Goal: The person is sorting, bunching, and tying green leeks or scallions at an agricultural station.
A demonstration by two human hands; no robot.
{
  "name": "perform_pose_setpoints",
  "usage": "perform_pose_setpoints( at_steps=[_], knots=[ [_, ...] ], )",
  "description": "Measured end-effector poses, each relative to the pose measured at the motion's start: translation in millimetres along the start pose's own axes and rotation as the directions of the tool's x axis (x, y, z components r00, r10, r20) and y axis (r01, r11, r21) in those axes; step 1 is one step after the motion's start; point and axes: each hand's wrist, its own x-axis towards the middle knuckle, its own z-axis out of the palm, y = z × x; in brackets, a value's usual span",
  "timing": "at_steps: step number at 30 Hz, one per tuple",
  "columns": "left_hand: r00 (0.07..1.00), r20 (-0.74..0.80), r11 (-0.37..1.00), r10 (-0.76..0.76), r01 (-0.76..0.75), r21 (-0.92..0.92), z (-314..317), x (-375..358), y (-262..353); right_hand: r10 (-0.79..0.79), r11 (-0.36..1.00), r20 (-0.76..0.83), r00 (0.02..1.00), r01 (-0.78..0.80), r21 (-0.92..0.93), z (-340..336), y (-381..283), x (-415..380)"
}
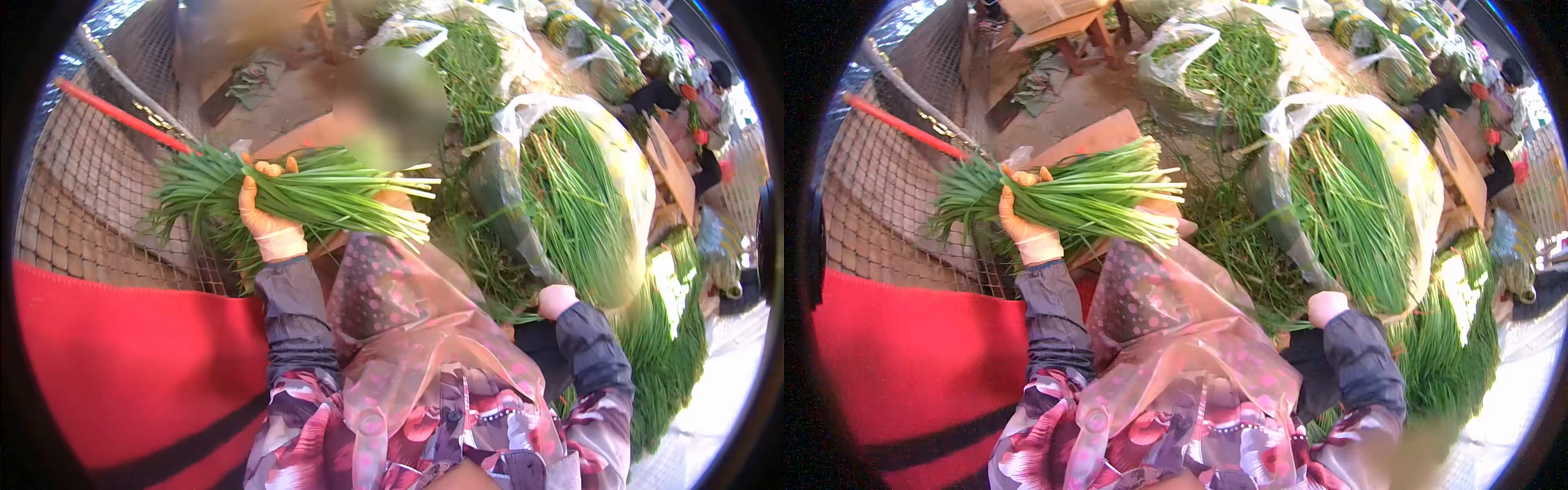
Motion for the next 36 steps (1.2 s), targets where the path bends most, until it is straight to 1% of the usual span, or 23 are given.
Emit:
perform_pose_setpoints(
  at_steps=[1, 2, 4, 5, 7, 9, 12, 15, 16, 19, 20, 21, 22, 24, 25, 26, 27, 29, 31, 33, 34, 35, 36],
  knots=[
    [1.0, 0.005, 1.0, 0.022, -0.022, 0.01, 2, 3, 7, -0.005, 0.997, 0.033, 0.999, 0.003, 0.079, -16, 3, 0],
    [0.999, 0.018, 0.999, 0.027, -0.028, 0.036, 4, 1, 12, 0.062, 0.96, -0.206, 0.977, -0.002, 0.279, -75, -13, -14],
    [0.999, 0.002, 0.989, 0.049, -0.049, 0.141, 10, -4, 10, 0.072, 0.656, -0.648, 0.759, 0.453, 0.604, -156, -40, -22],
    [0.998, -0.033, 0.981, 0.06, -0.053, 0.184, 17, -7, 1, 0.061, 0.501, -0.796, 0.602, 0.671, 0.547, -180, -52, -15],
    [0.993, -0.119, 0.985, -0.02, 0.039, 0.165, 24, -13, -21, -0.106, 0.639, -0.911, 0.399, 0.729, 0.245, -237, -83, -17],
    [0.975, -0.147, 0.958, -0.165, 0.194, 0.212, 31, -13, -46, -0.2, 0.619, -0.925, 0.322, 0.773, 0.135, -254, -120, 2],
    [0.959, -0.208, 0.966, -0.194, 0.224, 0.129, 54, -2, -72, -0.238, 0.472, -0.758, 0.607, 0.755, 0.456, -254, -124, 32],
    [0.973, -0.179, 0.984, -0.143, 0.158, 0.077, 75, 24, -78, -0.249, 0.335, -0.778, 0.576, 0.805, 0.489, -282, -122, 28],
    [0.992, -0.095, 0.995, -0.081, 0.086, 0.041, 85, 31, -79, -0.238, 0.445, -0.804, 0.545, 0.797, 0.408, -296, -136, 21],
    [0.994, -0.059, 0.971, -0.089, 0.1, 0.215, 101, 47, -44, -0.222, 0.478, -0.785, 0.578, 0.766, 0.429, -335, -160, 45],
    [0.999, 0.046, 0.979, 0.007, -0.016, 0.204, 84, 58, -35, -0.24, 0.429, -0.889, 0.389, 0.864, 0.262, -346, -169, 55],
    [0.999, 0.026, 0.971, 0.019, -0.024, 0.237, 80, 65, -17, -0.24, 0.436, -0.887, 0.394, 0.86, 0.264, -361, -178, 63],
    [0.983, 0.173, 0.965, 0.065, -0.106, 0.241, 69, 70, 0, -0.305, 0.492, -0.868, 0.393, 0.845, 0.209, -378, -188, 67],
    [0.985, -0.018, 0.914, 0.169, -0.15, 0.377, 68, 59, 23, -0.381, 0.558, -0.843, 0.381, 0.822, 0.119, -397, -204, 87],
    [0.983, 0.022, 0.862, 0.18, -0.168, 0.479, 33, 57, 34, -0.397, 0.567, -0.844, 0.361, 0.819, 0.083, -400, -212, 103],
    [0.984, -0.178, 0.853, 0.007, 0.087, 0.515, 9, 37, 45, -0.43, 0.568, -0.835, 0.343, 0.822, 0.045, -398, -218, 122],
    [0.948, -0.302, 0.75, -0.099, 0.271, 0.604, -1, 11, 55, -0.471, 0.599, -0.823, 0.316, 0.8, -0.035, -393, -222, 138],
    [0.751, -0.479, 0.456, -0.455, 0.658, 0.599, -66, -40, 73, -0.544, 0.776, -0.659, 0.52, 0.61, -0.159, -372, -234, 167],
    [0.623, -0.688, 0.284, -0.373, 0.782, 0.554, -51, -64, 64, -0.547, 0.804, -0.611, 0.573, 0.562, -0.194, -324, -250, 209],
    [0.958, -0.281, -0.106, -0.065, 0.273, 0.956, -49, -59, 42, -0.484, 0.821, -0.737, 0.473, 0.537, -0.194, -272, -260, 253],
    [0.991, 0.114, -0.411, -0.072, -0.134, 0.902, -49, -37, 38, -0.415, 0.855, -0.771, 0.483, 0.496, -0.149, -266, -265, 253],
    [0.95, 0.239, -0.555, -0.2, -0.311, 0.772, -44, -15, 32, -0.414, 0.856, -0.769, 0.487, 0.496, -0.146, -265, -266, 257],
    [0.95, 0.165, -0.631, -0.265, -0.3, 0.715, -38, 5, 18, -0.427, 0.849, -0.769, 0.476, 0.503, -0.16, -264, -263, 253]
  ],
)
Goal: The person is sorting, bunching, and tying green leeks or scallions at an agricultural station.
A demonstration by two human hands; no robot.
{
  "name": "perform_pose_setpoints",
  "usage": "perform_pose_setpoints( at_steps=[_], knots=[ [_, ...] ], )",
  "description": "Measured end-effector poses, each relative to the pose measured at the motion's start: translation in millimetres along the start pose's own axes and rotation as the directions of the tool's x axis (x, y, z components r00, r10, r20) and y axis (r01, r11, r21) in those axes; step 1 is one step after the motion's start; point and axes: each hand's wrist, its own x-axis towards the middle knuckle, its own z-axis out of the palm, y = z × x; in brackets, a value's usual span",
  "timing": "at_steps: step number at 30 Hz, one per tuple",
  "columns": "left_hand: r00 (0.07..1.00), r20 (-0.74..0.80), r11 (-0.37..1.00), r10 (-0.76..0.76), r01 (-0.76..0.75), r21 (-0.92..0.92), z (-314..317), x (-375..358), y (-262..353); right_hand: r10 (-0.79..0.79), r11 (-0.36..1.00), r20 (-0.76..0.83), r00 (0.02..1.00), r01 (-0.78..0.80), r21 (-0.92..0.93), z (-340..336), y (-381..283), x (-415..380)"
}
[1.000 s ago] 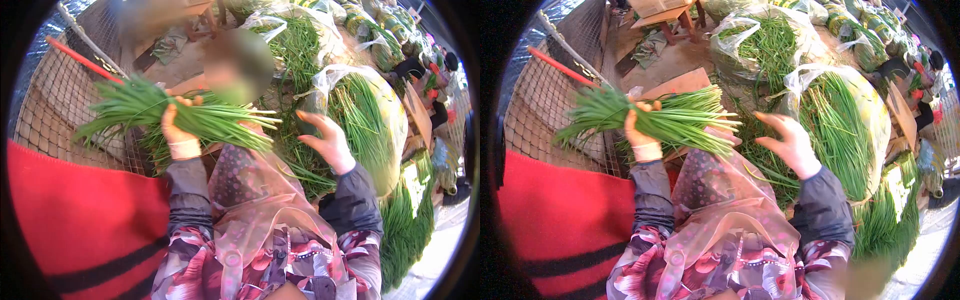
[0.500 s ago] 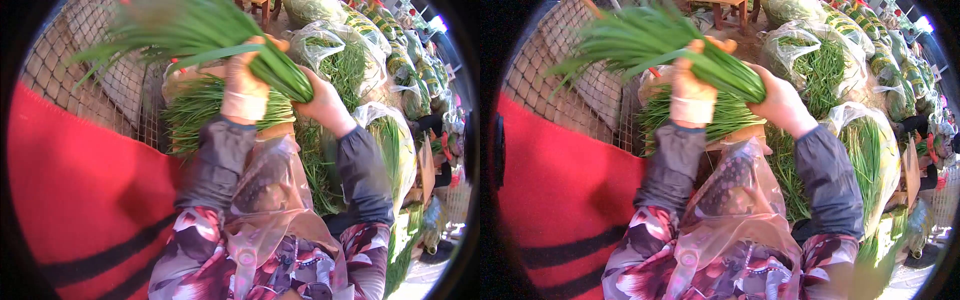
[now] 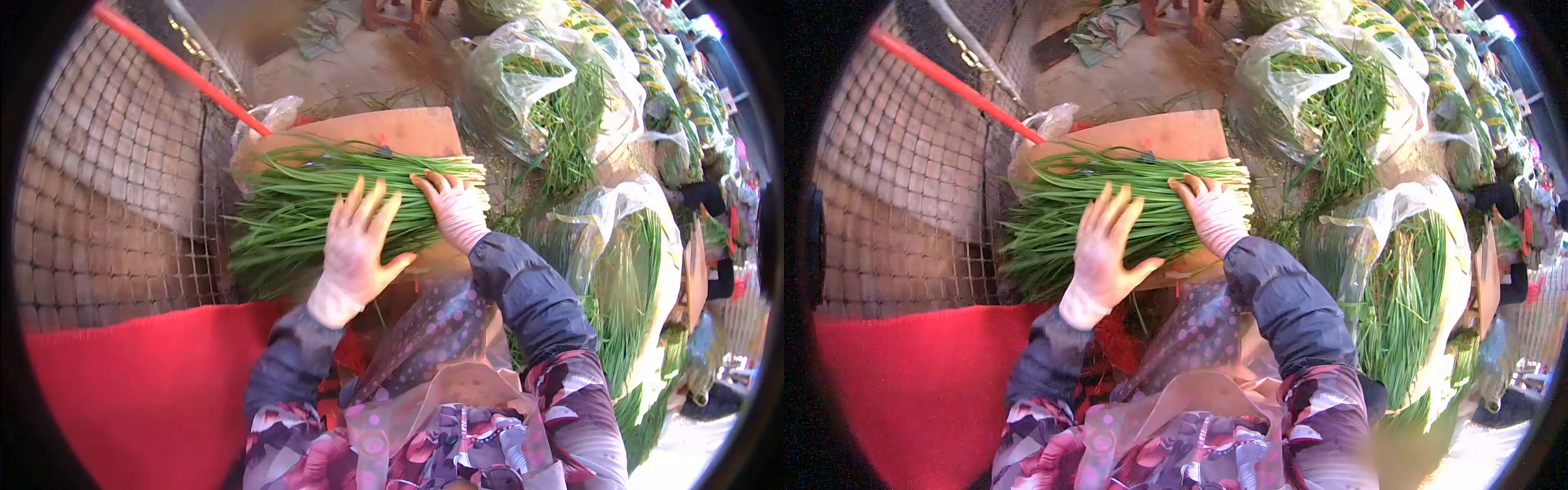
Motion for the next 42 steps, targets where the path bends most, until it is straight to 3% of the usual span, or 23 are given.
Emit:
perform_pose_setpoints(
  at_steps=[3, 4, 5, 8, 9, 11, 14, 15, 19, 22, 25, 27, 29, 31, 33, 34, 35, 36, 37, 38, 39, 40, 42],
  knots=[
    [0.97, 0.243, 0.983, -0.012, -0.033, 0.179, 61, 30, -21, -0.079, 0.995, -0.004, 0.997, 0.079, -0.053, 0, 13, -6],
    [0.899, 0.427, 0.958, -0.098, -0.032, 0.286, 80, 31, -30, -0.047, 0.998, -0.015, 0.999, 0.047, -0.029, -6, 15, -9],
    [0.918, 0.387, 0.961, -0.084, -0.029, 0.277, 96, 26, -40, -0.012, 1.0, -0.028, 1.0, 0.012, -0.005, -18, 15, -15],
    [0.952, 0.303, 0.952, -0.047, -0.048, 0.301, 106, 19, -41, 0.034, 0.93, -0.018, 0.999, -0.025, 0.367, -55, 13, -48],
    [0.941, 0.33, 0.941, -0.075, -0.042, 0.335, 106, 21, -39, 0.065, 0.865, 0.39, 0.918, -0.247, 0.437, -58, 10, -59],
    [0.941, 0.322, 0.937, -0.107, -0.013, 0.349, 109, 28, -37, 0.002, 0.834, 0.556, 0.831, -0.308, 0.457, -47, 14, -76],
    [0.946, 0.292, 0.938, -0.14, 0.032, 0.346, 112, 39, -39, 0.018, 0.804, 0.534, 0.845, -0.33, 0.494, -27, 28, -80],
    [0.955, 0.263, 0.934, -0.139, 0.038, 0.356, 115, 39, -39, -0.007, 0.858, 0.645, 0.764, -0.327, 0.397, -35, 27, -74],
    [0.957, 0.265, 0.949, -0.115, 0.027, 0.314, 114, 31, -37, 0.01, 0.892, 0.433, 0.901, -0.204, 0.404, -28, 25, -77],
    [0.946, 0.299, 0.942, -0.129, 0.022, 0.336, 115, 32, -35, -0.058, 0.908, 0.442, 0.895, -0.136, 0.396, -19, 20, -68],
    [0.914, 0.358, 0.922, -0.189, 0.04, 0.385, 115, 34, -31, -0.188, 0.957, 0.561, 0.806, 0.022, 0.289, -2, 23, -65],
    [0.923, 0.338, 0.919, -0.184, 0.04, 0.392, 116, 33, -31, -0.127, 0.99, 0.713, 0.69, 0.05, 0.128, -9, 37, -75],
    [0.929, 0.327, 0.92, -0.171, 0.032, 0.39, 118, 32, -31, -0.005, 1.0, 0.875, 0.484, 0.023, -0.007, -33, 68, -85],
    [0.926, 0.322, 0.915, -0.196, 0.054, 0.399, 119, 33, -29, 0.13, 0.991, 0.813, 0.568, -0.099, -0.089, -49, 79, -89],
    [0.927, 0.32, 0.917, -0.195, 0.057, 0.394, 119, 33, -25, 0.001, 0.992, 0.598, 0.802, -0.078, 0.104, -44, 60, -89],
    [0.922, 0.33, 0.921, -0.203, 0.066, 0.383, 117, 33, -25, -0.159, 0.945, 0.385, 0.909, 0.027, 0.327, -41, 43, -81],
    [0.92, 0.334, 0.926, -0.203, 0.07, 0.37, 115, 36, -24, -0.15, 0.832, 0.385, 0.911, -0.094, 0.547, -57, 15, -66],
    [0.929, 0.331, 0.937, -0.164, 0.041, 0.348, 109, 38, -20, -0.234, 0.737, 0.221, 0.947, 0.025, 0.675, -42, 1, -59],
    [0.924, 0.347, 0.933, -0.162, 0.028, 0.36, 109, 41, -20, -0.307, 0.89, 0.381, 0.872, 0.122, 0.439, -25, -10, -44],
    [0.922, 0.343, 0.928, -0.178, 0.042, 0.371, 107, 43, -16, -0.306, 0.907, 0.381, 0.873, 0.145, 0.395, -5, -18, -38],
    [0.916, 0.335, 0.926, -0.221, 0.089, 0.367, 112, 46, -14, -0.208, 0.865, 0.428, 0.879, -0.039, 0.5, 22, -24, -35],
    [0.922, 0.318, 0.929, -0.221, 0.099, 0.357, 115, 43, -17, -0.32, 0.906, 0.34, 0.884, 0.181, 0.382, 7, -20, -41],
    [0.922, 0.327, 0.93, -0.207, 0.082, 0.359, 115, 40, -17, -0.35, 0.924, 0.546, 0.761, 0.185, 0.335, 8, -25, -52]
  ],
)
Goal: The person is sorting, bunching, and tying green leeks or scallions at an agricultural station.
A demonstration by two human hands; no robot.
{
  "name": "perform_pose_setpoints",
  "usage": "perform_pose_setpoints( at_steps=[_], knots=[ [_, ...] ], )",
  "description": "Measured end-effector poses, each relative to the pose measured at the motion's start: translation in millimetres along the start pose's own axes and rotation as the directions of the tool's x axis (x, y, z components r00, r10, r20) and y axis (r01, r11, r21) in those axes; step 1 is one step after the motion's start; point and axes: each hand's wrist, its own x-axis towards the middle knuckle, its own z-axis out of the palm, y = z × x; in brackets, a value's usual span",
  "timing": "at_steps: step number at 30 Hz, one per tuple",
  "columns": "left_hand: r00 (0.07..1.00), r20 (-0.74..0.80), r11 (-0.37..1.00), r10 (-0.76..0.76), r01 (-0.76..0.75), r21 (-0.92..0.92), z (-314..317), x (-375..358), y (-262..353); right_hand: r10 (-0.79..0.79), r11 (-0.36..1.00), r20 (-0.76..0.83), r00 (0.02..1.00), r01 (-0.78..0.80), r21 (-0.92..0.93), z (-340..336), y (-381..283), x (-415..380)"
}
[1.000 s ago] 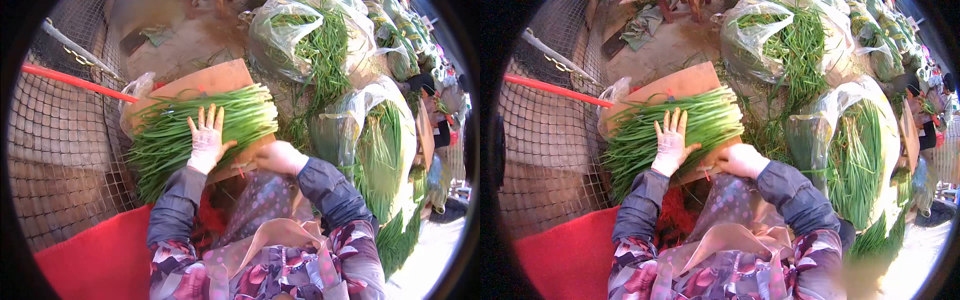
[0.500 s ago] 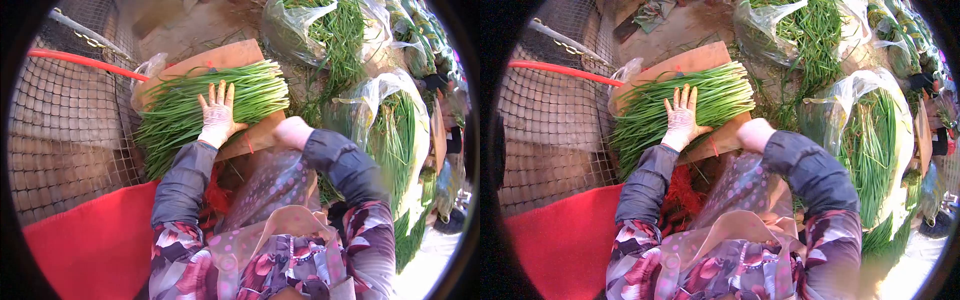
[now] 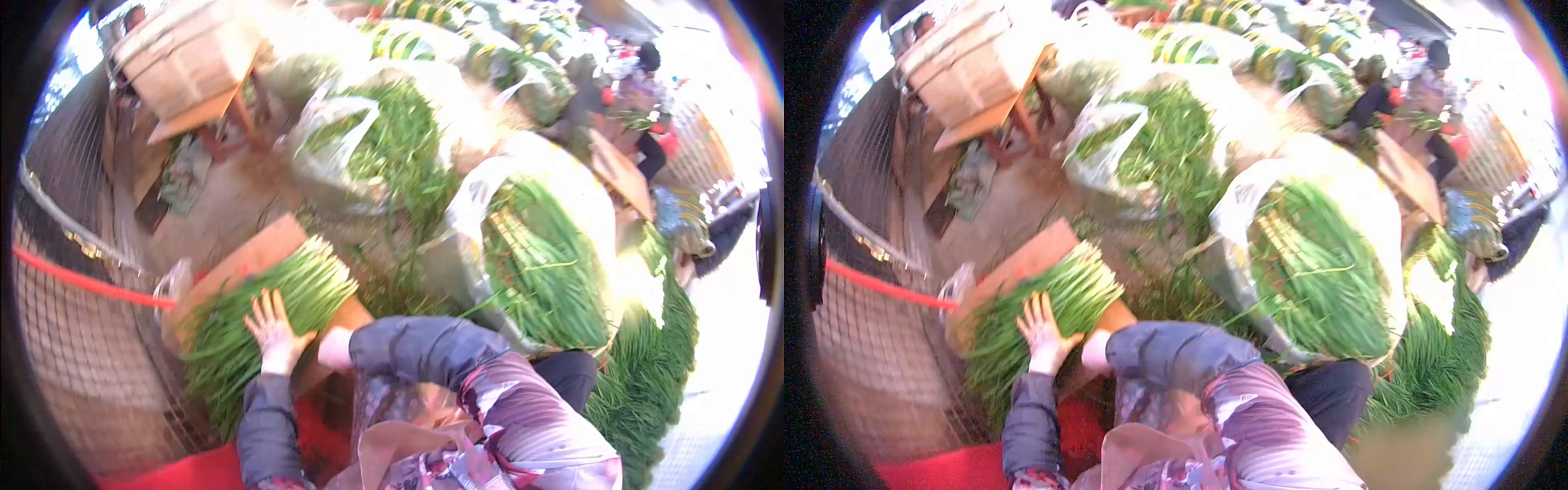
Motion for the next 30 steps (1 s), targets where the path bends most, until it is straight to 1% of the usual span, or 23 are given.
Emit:
perform_pose_setpoints(
  at_steps=[1, 3, 5, 6, 7, 9, 10, 11, 13, 14, 15, 17, 19, 21, 22, 23, 24, 25, 26, 27, 28, 29, 30],
  knots=[
    [1.0, -0.028, 1.0, 0.014, -0.014, 0.004, 7, -2, -4, -0.062, 0.992, 0.195, 0.979, 0.039, 0.121, -7, 7, -3],
    [1.0, -0.028, 1.0, -0.006, 0.007, 0.017, 10, -2, -4, 0.135, 0.972, 0.044, 0.99, -0.141, 0.186, -27, 14, -40],
    [1.0, -0.009, 0.998, -0.004, 0.005, 0.059, 8, -4, -4, 0.35, 0.878, -0.066, 0.935, -0.303, 0.37, -43, 31, -84],
    [1.0, -0.002, 0.997, -0.001, 0.001, 0.073, 8, -2, -3, 0.457, 0.763, -0.129, 0.88, -0.313, 0.566, -44, 39, -115],
    [1.0, -0.013, 0.998, 0.018, -0.017, 0.068, 10, -2, -2, 0.565, 0.618, -0.168, 0.808, -0.279, 0.735, -40, 43, -150],
    [1.0, -0.004, 0.993, 0.011, -0.011, 0.121, 5, -4, -1, 0.684, 0.679, -0.266, 0.679, -0.459, 0.573, -11, 24, -200],
    [1.0, 0.022, 0.993, -0.001, -0.001, 0.119, 5, -4, 2, 0.696, 0.673, -0.199, 0.69, -0.53, 0.516, 4, 9, -227],
    [0.999, 0.022, 0.992, 0.025, -0.027, 0.127, -2, -5, 8, 0.706, 0.664, -0.125, 0.697, -0.591, 0.458, 13, -12, -258],
    [0.996, 0.086, 0.988, -0.026, 0.012, 0.156, -11, -8, 11, 0.76, 0.537, -0.198, 0.619, -0.427, 0.728, 46, -28, -296],
    [0.996, 0.09, 0.99, -0.012, -0.001, 0.144, -18, -14, 17, 0.81, 0.475, -0.217, 0.545, -0.392, 0.788, 51, -44, -323],
    [0.993, 0.115, 0.985, 0.001, -0.021, 0.17, -20, -17, 16, 0.858, 0.407, -0.221, 0.464, -0.35, 0.843, 47, -56, -346],
    [0.998, 0.04, 0.982, 0.044, -0.051, 0.184, -17, -24, 23, 0.932, 0.304, -0.24, 0.271, -0.227, 0.925, 68, -68, -390],
    [0.997, 0.057, 0.977, 0.043, -0.054, 0.205, -24, -28, 32, 0.961, 0.277, -0.271, 0.057, -0.257, 0.926, 75, -71, -426],
    [0.996, 0.063, 0.977, 0.06, -0.072, 0.199, -23, -35, 35, 0.935, 0.293, -0.323, -0.145, -0.194, 0.936, 111, -52, -460],
    [0.996, 0.066, 0.975, 0.06, -0.073, 0.209, -25, -35, 36, 0.912, 0.312, -0.352, -0.21, -0.201, 0.929, 108, -50, -471],
    [0.997, 0.02, 0.982, 0.079, -0.082, 0.169, -25, -36, 41, 0.884, 0.334, -0.383, -0.27, -0.21, 0.919, 105, -43, -484],
    [0.995, -0.024, 0.988, 0.096, -0.092, 0.128, -27, -35, 44, 0.832, 0.34, -0.471, -0.294, -0.401, 0.851, 102, -31, -489],
    [0.996, -0.021, 0.987, 0.09, -0.087, 0.136, -27, -30, 50, 0.817, 0.39, -0.526, -0.235, -0.445, 0.806, 83, -26, -485],
    [0.974, -0.104, 0.979, 0.2, -0.196, 0.047, -24, -25, 64, 0.799, 0.441, -0.577, -0.172, -0.486, 0.755, 63, -19, -476],
    [0.932, -0.202, 0.949, 0.301, -0.314, -0.035, -24, -16, 80, 0.768, 0.48, -0.637, -0.067, -0.599, 0.641, 52, -1, -462],
    [0.881, -0.252, 0.898, 0.399, -0.432, -0.087, -35, -13, 107, 0.816, 0.472, -0.578, 0.028, -0.611, 0.635, 30, 13, -447],
    [0.814, -0.311, 0.824, 0.491, -0.549, -0.136, -44, -17, 141, 0.751, 0.534, -0.658, 0.046, -0.629, 0.565, 28, 38, -430],
    [0.787, -0.306, 0.77, 0.536, -0.604, -0.205, -47, -22, 169, 0.723, 0.576, -0.687, 0.067, -0.608, 0.547, 26, 66, -415]
  ],
)
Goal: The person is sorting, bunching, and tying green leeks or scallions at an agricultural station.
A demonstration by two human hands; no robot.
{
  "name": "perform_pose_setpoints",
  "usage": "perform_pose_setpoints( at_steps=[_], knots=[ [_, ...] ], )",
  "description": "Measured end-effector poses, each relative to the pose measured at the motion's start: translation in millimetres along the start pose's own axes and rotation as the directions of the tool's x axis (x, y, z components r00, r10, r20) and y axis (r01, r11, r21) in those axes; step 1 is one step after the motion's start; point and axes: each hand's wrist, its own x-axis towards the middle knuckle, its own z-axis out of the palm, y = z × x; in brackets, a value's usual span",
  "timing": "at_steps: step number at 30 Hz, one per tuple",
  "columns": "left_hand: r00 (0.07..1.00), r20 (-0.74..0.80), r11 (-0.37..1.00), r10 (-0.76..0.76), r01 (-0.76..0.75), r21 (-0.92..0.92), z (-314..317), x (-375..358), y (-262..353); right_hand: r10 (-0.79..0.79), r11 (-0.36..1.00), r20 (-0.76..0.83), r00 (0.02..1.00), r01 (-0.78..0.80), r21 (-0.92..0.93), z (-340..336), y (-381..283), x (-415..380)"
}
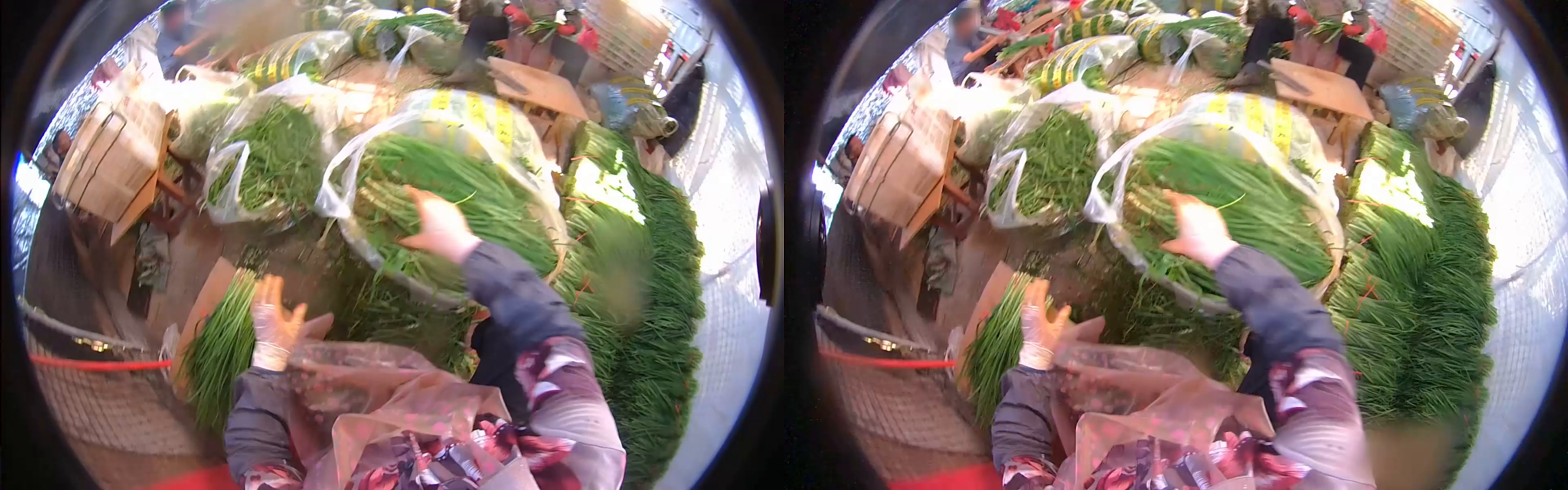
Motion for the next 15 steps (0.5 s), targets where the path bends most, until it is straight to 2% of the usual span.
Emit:
perform_pose_setpoints(
  at_steps=[1, 3, 4, 5, 6, 7, 8, 9, 11, 12, 14, 15],
  knots=[
    [0.998, 0.003, 0.992, 0.07, -0.07, -0.105, 13, 21, 23, 0.1, 0.984, 0.047, 0.994, -0.092, -0.151, 13, 1, 22],
    [0.991, 0.033, 0.926, 0.131, -0.111, -0.36, 44, 36, 55, 0.331, 0.899, -0.01, 0.944, -0.319, -0.301, 47, 8, 39],
    [0.986, 0.043, 0.906, 0.161, -0.13, -0.403, 55, 40, 72, 0.423, 0.836, 0.091, 0.902, -0.35, -0.423, 53, 5, 42],
    [0.98, 0.053, 0.883, 0.193, -0.15, -0.444, 65, 45, 86, 0.446, 0.773, 0.184, 0.876, -0.274, -0.573, 61, 5, 47],
    [0.973, 0.08, 0.872, 0.217, -0.156, -0.464, 70, 49, 98, 0.405, 0.715, 0.09, 0.91, -0.254, -0.651, 103, 22, 48],
    [0.967, 0.113, 0.864, 0.229, -0.148, -0.482, 74, 48, 107, 0.343, 0.724, 0.127, 0.931, -0.176, -0.667, 104, 20, 47],
    [0.96, 0.138, 0.87, 0.245, -0.155, -0.468, 83, 49, 110, 0.283, 0.718, 0.084, 0.955, -0.153, -0.679, 111, 23, 46],
    [0.954, 0.163, 0.867, 0.252, -0.148, -0.476, 87, 49, 112, 0.35, 0.787, 0.256, 0.901, -0.134, -0.603, 86, 14, 51],
    [0.952, 0.2, 0.852, 0.231, -0.099, -0.514, 100, 49, 114, 0.403, 0.879, 0.336, 0.851, -0.259, -0.4, 56, 9, 52],
    [0.953, 0.194, 0.848, 0.234, -0.102, -0.52, 102, 49, 115, 0.406, 0.876, 0.332, 0.851, -0.258, -0.408, 53, 8, 53],
    [0.951, 0.224, 0.814, 0.214, -0.046, -0.58, 101, 49, 118, 0.528, 0.846, 0.355, 0.771, -0.442, -0.298, 52, 4, 54],
    [0.951, 0.222, 0.81, 0.214, -0.046, -0.585, 101, 50, 117, 0.53, 0.844, 0.354, 0.77, -0.441, -0.305, 55, 7, 53]
  ],
)
